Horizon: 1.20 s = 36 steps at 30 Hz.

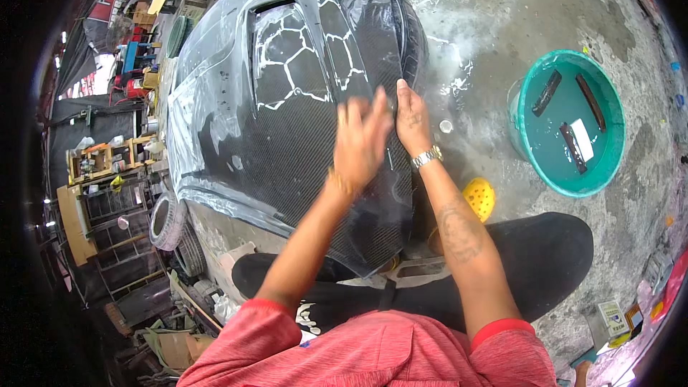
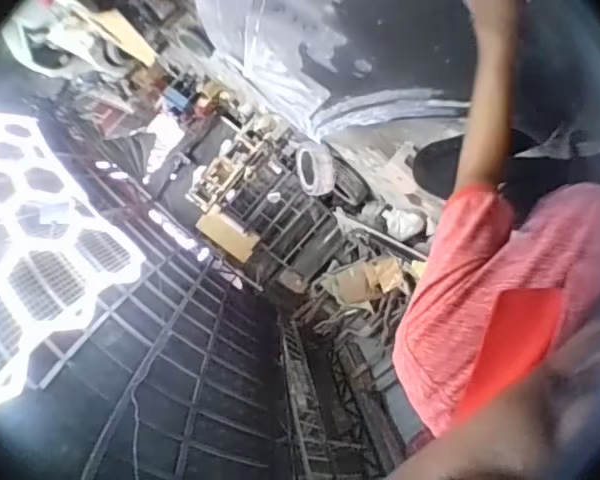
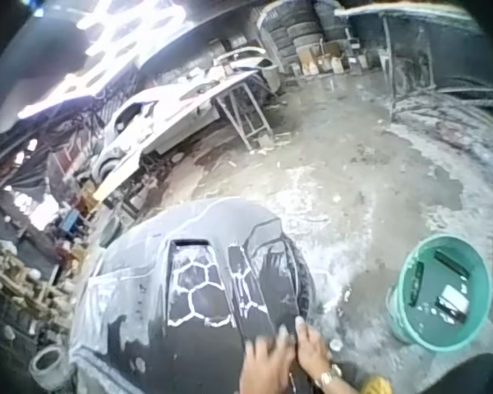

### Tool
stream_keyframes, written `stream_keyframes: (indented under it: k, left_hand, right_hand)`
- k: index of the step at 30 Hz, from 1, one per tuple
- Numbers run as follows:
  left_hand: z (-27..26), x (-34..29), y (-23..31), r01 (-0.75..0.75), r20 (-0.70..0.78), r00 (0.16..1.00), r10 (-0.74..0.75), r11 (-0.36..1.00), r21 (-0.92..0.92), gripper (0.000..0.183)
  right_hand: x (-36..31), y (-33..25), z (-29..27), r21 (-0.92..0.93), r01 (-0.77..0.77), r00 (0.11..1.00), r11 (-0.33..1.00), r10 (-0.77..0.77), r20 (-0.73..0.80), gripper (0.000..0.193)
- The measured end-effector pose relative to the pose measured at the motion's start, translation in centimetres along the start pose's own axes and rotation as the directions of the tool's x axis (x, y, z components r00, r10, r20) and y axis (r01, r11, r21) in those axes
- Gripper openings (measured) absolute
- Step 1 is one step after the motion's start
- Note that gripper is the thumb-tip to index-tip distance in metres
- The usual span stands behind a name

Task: Sanding a carbon fiber car hood with a sanding block and water.

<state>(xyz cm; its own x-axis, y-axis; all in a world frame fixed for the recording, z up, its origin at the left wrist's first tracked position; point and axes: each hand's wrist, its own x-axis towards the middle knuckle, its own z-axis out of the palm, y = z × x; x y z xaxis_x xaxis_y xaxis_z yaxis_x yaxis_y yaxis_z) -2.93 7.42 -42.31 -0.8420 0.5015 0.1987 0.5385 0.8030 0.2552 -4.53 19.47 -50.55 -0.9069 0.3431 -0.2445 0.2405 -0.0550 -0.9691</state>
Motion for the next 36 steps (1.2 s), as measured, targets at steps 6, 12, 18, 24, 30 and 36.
stream_keyframes:
  k: [6,12,18,24,30,36]
  left_hand:
    - [-0.6,9.3,-3.9,-0.041,-0.141,0.988,0.059,0.991,0.128,0.045]
    - [0.8,15.6,-9.3,0.278,-0.27,0.945,-0.184,0.885,0.373,0.033]
    - [1.9,3.3,-1.0,0.289,-0.203,0.951,-0.234,0.905,0.313,0.038]
    - [-1.5,19.7,-11.2,0.423,-0.31,0.905,-0.292,0.699,0.576,0.018]
    - [2.9,9.6,-3.8,0.255,-0.29,0.947,-0.142,0.878,0.404,0.033]
    - [1.5,6.2,-2.3,0.249,-0.329,0.935,-0.133,0.908,0.338,0.041]
  right_hand:
    - [-0.1,-0.7,-0.7,0.017,-0.009,1.0,1.0,0.008,0.02,0.068]
    - [1.2,0.5,1.0,0.015,0.022,0.999,1.0,-0.022,0.034,0.065]
    - [0.5,1.7,-0.5,0.077,0.083,0.995,0.994,-0.079,-0.06,0.067]
    - [-0.1,-0.7,1.2,-0.003,0.044,0.997,0.999,-0.044,0.064,0.066]
    - [1.4,1.8,-1.4,-0.062,0.059,0.998,0.996,-0.06,-0.008,0.064]
    - [0.1,1.1,-0.9,0.069,0.082,0.996,0.994,-0.081,-0.026,0.064]
